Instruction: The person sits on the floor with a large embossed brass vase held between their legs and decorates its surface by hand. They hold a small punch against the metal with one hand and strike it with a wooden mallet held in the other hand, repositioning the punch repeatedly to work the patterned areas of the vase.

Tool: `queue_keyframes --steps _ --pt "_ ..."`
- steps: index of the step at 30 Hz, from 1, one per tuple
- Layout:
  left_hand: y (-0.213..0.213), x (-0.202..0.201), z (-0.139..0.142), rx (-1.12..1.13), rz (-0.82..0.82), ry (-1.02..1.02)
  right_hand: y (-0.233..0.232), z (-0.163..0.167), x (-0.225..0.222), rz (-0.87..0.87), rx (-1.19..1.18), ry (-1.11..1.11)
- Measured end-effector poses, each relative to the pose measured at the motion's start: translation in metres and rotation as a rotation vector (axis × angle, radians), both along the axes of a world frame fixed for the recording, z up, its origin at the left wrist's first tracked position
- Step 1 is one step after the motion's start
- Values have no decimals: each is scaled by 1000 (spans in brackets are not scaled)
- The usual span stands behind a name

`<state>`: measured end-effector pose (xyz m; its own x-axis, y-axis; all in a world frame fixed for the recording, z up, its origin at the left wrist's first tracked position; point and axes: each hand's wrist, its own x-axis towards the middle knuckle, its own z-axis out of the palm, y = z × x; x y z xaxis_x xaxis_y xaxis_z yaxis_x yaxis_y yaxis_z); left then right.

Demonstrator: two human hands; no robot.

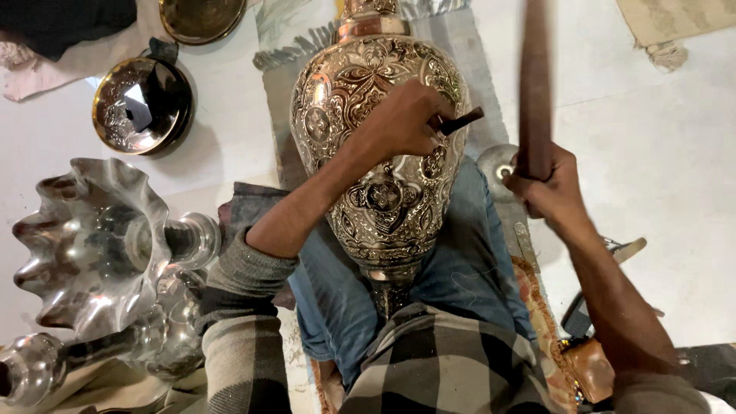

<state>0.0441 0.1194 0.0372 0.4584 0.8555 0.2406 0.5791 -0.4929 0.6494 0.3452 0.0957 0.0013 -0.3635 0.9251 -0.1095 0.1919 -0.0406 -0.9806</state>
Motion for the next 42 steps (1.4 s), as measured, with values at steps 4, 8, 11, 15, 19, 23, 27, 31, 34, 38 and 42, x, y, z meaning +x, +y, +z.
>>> queue_keyframes --steps 4,8,11,15,19,23,27,31,34,38,42 --pt "3 1 -3 51 -31 151 -6 2 -3 48 96 -117" --pt "6 -2 -9 74 -78 106 -11 4 -8 -58 5 -121" --pt "9 -5 -14 64 -109 95 -12 3 -10 24 29 -182" --pt "13 1 -19 0 -121 245 -20 -6 -13 -175 5 -19" --pt "13 2 -18 -72 -112 246 -38 -13 -16 -83 51 -14" --pt "14 -1 -14 -29 -173 201 -52 -13 -16 -131 -72 24" --pt "14 -1 -10 93 -245 187 -59 -19 -17 -308 -189 165" --pt "13 -3 -7 23 -257 142 -63 -36 -12 -164 -89 141" --pt "13 -5 -5 6 -266 102 -65 -45 -5 -218 -99 110" --pt "14 -6 -2 48 -326 142 -73 -50 -5 -83 150 94" --pt "15 -5 -3 118 -372 142 -87 -51 -17 -355 -119 149"
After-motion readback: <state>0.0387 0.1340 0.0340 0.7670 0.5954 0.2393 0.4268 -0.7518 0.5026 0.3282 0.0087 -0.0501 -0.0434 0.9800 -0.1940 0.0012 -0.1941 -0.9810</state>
